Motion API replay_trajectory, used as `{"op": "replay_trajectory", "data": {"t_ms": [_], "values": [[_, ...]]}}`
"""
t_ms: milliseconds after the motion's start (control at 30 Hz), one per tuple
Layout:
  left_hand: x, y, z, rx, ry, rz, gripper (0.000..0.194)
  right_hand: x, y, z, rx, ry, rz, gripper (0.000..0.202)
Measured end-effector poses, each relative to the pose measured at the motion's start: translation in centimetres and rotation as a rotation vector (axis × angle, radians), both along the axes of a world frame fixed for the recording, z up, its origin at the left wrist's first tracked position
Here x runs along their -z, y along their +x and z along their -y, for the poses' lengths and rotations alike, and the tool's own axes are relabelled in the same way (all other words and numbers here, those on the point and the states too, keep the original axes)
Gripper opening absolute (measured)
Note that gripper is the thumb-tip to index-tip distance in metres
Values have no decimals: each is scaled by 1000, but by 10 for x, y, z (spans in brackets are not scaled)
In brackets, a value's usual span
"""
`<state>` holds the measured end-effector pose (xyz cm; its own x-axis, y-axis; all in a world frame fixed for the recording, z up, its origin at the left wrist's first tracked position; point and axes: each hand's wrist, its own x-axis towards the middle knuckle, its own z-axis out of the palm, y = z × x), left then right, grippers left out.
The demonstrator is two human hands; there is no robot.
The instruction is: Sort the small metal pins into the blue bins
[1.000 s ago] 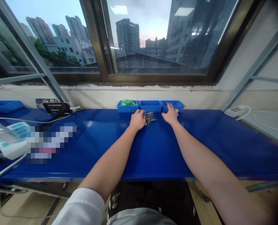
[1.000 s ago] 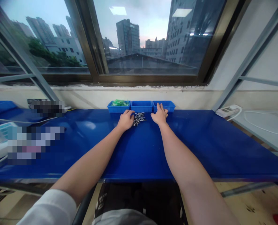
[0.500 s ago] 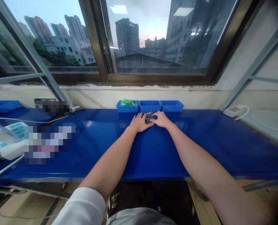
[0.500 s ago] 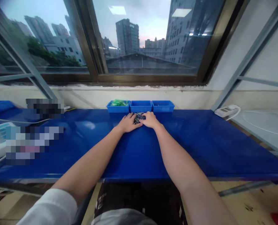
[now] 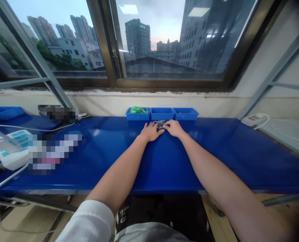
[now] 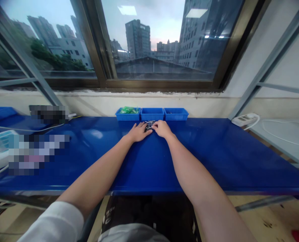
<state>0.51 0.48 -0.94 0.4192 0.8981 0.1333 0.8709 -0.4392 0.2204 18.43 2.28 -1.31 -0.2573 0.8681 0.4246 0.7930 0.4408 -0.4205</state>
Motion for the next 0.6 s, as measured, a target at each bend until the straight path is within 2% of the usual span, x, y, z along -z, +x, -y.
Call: {"op": "replay_trajectory", "data": {"t_ms": [133, 267, 433, 600], "values": [[1, 0, 0, -5, 18, 20, 75, 0, 0, 0, 15, 65, -58, 18], [1, 0, 1, 10, 90, 40, 74, -3, -2, 3, -31, 85, -201, 14], [-4, 0, 3, 61, 222, 109, 55, -9, -8, 9, -144, 109, -259, 15], [-11, 1, 5, 161, 332, 136, 38, -15, -14, 14, -161, 74, -318, 12]]}}
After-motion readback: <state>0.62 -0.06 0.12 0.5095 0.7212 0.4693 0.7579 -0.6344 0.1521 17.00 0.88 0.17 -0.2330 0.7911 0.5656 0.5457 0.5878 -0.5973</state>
